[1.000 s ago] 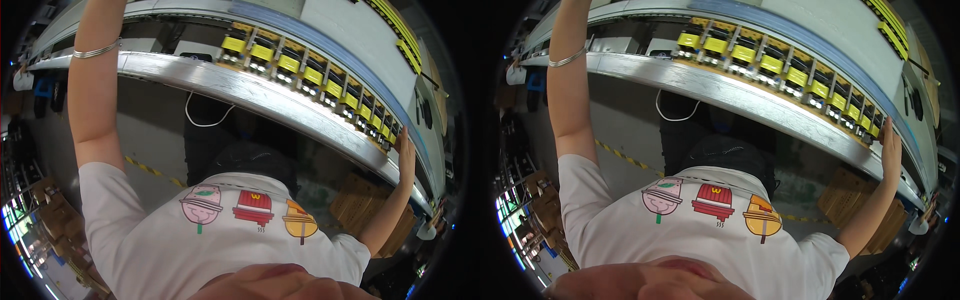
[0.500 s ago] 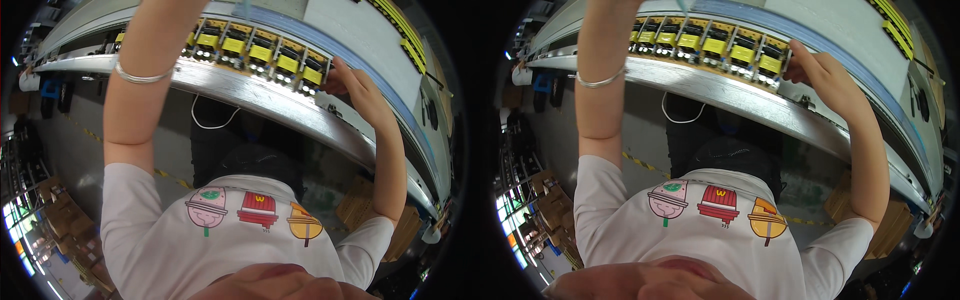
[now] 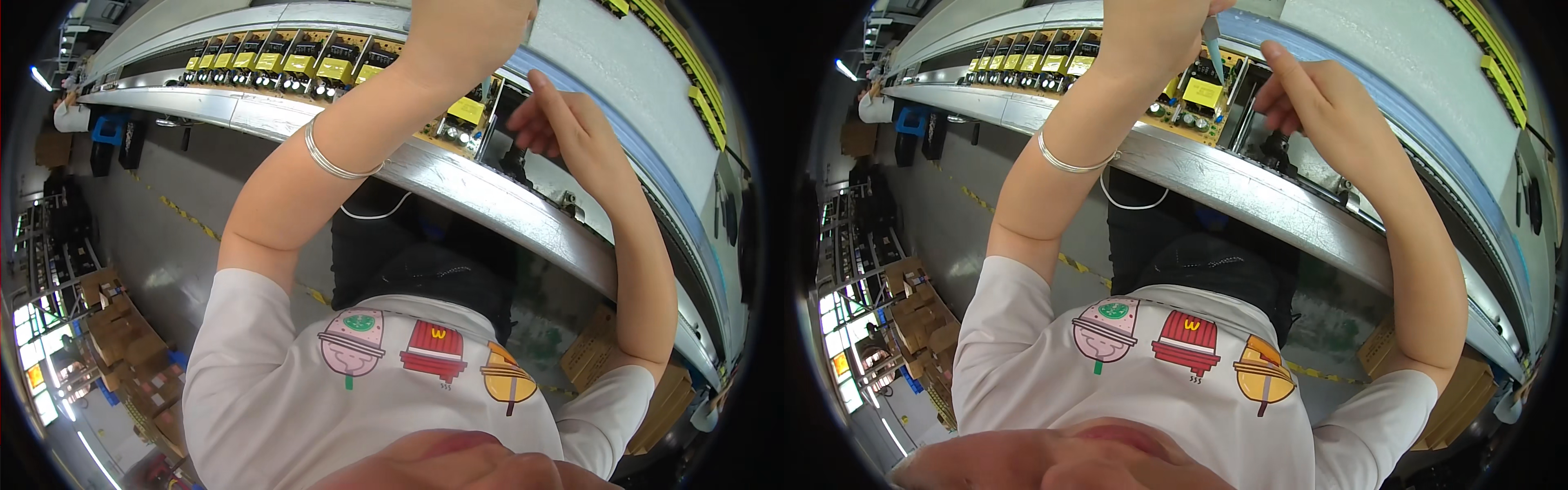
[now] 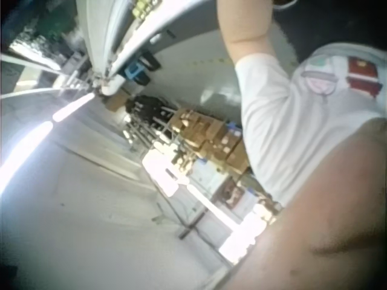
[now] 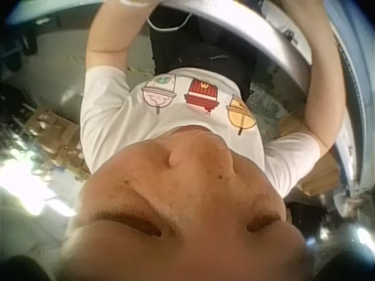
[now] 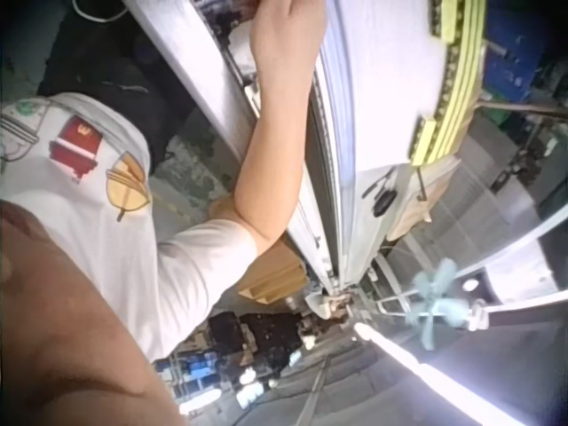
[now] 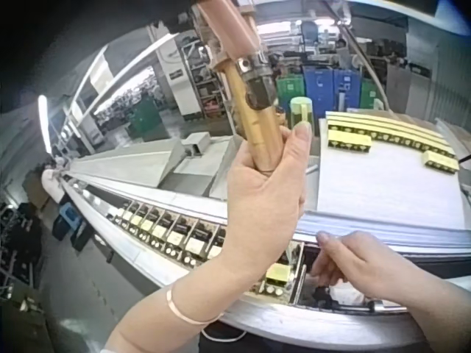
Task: Placing small yellow components onto printed circuit boards on a conveyor assembly line.
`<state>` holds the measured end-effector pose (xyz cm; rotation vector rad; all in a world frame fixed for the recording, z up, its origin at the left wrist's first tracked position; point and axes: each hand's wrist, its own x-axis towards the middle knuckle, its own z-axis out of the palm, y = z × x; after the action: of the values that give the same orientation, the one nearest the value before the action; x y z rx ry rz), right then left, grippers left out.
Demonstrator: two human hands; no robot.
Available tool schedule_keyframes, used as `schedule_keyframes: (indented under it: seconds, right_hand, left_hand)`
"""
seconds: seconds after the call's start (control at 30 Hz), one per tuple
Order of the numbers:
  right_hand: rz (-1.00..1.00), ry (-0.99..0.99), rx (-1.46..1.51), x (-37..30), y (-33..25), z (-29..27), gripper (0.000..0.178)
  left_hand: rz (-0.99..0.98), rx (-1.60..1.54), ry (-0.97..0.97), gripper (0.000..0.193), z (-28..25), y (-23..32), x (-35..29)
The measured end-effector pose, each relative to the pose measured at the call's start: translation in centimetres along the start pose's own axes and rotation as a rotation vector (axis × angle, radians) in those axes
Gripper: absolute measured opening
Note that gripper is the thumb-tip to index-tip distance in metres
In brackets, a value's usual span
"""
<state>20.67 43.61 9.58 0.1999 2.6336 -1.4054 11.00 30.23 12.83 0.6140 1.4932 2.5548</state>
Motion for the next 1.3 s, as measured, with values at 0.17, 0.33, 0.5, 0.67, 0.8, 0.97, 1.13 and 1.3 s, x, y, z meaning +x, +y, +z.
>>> schedule_keyframes:
  seconds: [0.17, 0.33, 0.5, 0.67, 0.8, 0.97, 1.13, 1.3]
  right_hand:
    - [-0.254, -0.134, 0.002, -2.7, -2.0, 1.6, 0.060]
    - [-0.807, -0.462, -0.084, -5.0, -1.8, 6.5, 0.050]
    - [-0.849, -0.550, -0.230, -5.2, -1.1, 7.5, 0.059]
    - [-0.847, -0.551, -0.230, -5.1, -1.2, 7.6, 0.060]
    - [-0.881, -0.507, -0.198, -5.1, -0.6, 7.5, 0.051]
    - [-0.886, -0.520, -0.212, -5.4, -0.9, 7.6, 0.051]
    - [-0.876, -0.533, -0.235, -5.3, -0.8, 7.4, 0.050]
    - [-0.887, -0.514, -0.221, -5.1, -0.8, 7.4, 0.050]
  left_hand:
    - [-0.112, -0.306, -0.022, 0.018, -0.8, -1.0, 0.0]
    - [-0.249, -0.644, -0.066, 0.019, -0.4, -3.2, 1.1]
    - [-0.375, -0.958, -0.078, 0.020, -0.8, -4.7, 1.4]
    - [-0.470, -1.212, -0.083, 0.021, -0.8, -5.4, 1.9]
    - [-0.133, -0.381, -0.101, 0.024, 0.3, 0.3, 1.3]
    - [0.159, -0.010, -0.199, 0.028, -1.7, 4.6, 3.0]
    - [0.072, -0.412, -0.560, 0.026, -8.9, -2.6, 3.5]
    - [0.069, -0.329, -0.479, 0.026, -6.4, -1.9, 1.9]
